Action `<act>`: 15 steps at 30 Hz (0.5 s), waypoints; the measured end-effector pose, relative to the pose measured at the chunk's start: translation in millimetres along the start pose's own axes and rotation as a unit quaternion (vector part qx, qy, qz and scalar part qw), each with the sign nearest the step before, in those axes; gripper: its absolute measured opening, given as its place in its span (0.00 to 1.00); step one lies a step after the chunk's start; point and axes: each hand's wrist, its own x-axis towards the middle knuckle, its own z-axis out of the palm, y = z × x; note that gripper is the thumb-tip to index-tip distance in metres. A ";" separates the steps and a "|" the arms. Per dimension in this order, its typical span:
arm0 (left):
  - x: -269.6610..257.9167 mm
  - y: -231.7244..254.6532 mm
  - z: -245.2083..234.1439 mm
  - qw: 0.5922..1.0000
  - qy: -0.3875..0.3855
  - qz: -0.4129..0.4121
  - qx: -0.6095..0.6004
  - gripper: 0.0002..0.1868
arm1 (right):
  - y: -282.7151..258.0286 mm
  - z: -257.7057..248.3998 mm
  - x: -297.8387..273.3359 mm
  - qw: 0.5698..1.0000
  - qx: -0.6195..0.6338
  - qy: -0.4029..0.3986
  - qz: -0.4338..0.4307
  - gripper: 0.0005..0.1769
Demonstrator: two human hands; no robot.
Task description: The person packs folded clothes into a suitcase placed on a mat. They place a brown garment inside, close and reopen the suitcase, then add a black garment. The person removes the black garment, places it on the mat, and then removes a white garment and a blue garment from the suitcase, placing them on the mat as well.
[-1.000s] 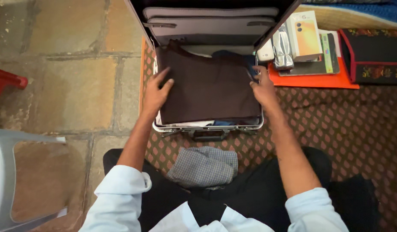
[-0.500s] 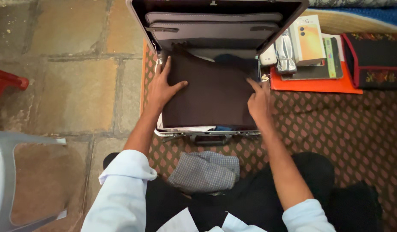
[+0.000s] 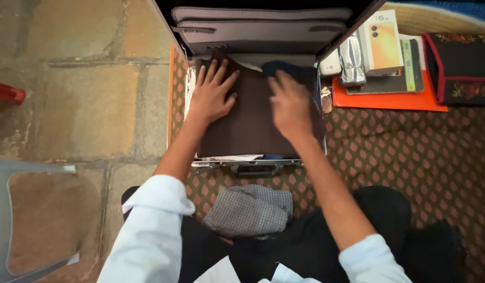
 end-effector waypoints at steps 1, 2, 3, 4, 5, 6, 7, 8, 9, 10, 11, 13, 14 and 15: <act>3.9 0.8 7.0 0.999 -0.019 -0.019 -0.026 0.37 | -8.7 12.4 7.5 1.000 0.001 -0.022 -0.007 0.29; 9.4 -0.9 10.9 0.997 -0.036 -0.037 -0.049 0.38 | -15.4 23.6 15.2 0.999 0.003 -0.042 -0.014 0.31; 15.0 -3.8 12.3 0.996 -0.063 -0.049 -0.049 0.40 | -17.1 30.1 20.7 0.998 -0.032 -0.057 -0.010 0.33; 20.7 -8.3 11.4 0.993 -0.090 -0.061 -0.047 0.42 | -17.9 36.9 26.6 0.995 -0.065 -0.071 -0.006 0.35; 26.0 -12.0 9.4 0.990 -0.116 -0.073 -0.045 0.44 | -16.7 42.2 31.5 0.992 -0.097 -0.085 -0.002 0.37; 28.4 -16.3 5.8 0.986 -0.128 -0.083 -0.067 0.46 | -14.6 45.8 32.9 0.992 -0.095 -0.082 0.000 0.38; 30.9 -21.1 1.9 0.982 -0.140 -0.094 -0.090 0.49 | -10.7 47.1 32.8 0.993 -0.092 -0.078 0.002 0.39; 33.6 -25.1 -1.4 0.977 -0.150 -0.105 -0.112 0.51 | -6.3 47.6 34.6 0.993 -0.091 -0.074 0.003 0.41; 35.2 -27.9 -3.3 0.977 -0.141 -0.105 -0.119 0.51 | -2.1 48.4 37.2 0.993 -0.088 -0.075 -0.004 0.42; 33.1 -26.8 -2.4 0.976 -0.137 -0.105 -0.129 0.51 | 2.8 47.9 34.3 0.993 -0.085 -0.079 -0.008 0.42; 31.3 -26.3 -0.8 0.976 -0.132 -0.105 -0.140 0.51 | 7.8 47.4 31.8 0.993 -0.082 -0.084 -0.011 0.43; 29.4 -27.0 2.1 0.973 -0.126 -0.121 -0.153 0.48 | 20.5 43.5 32.1 0.994 -0.071 -0.085 -0.007 0.44; 28.4 -28.5 3.0 0.971 -0.123 -0.129 -0.158 0.46 | 25.0 43.1 32.8 0.994 -0.064 -0.085 -0.006 0.45; 27.6 -28.4 4.2 0.967 -0.133 -0.139 -0.165 0.46 | 27.0 43.7 30.8 0.994 -0.071 -0.087 -0.005 0.44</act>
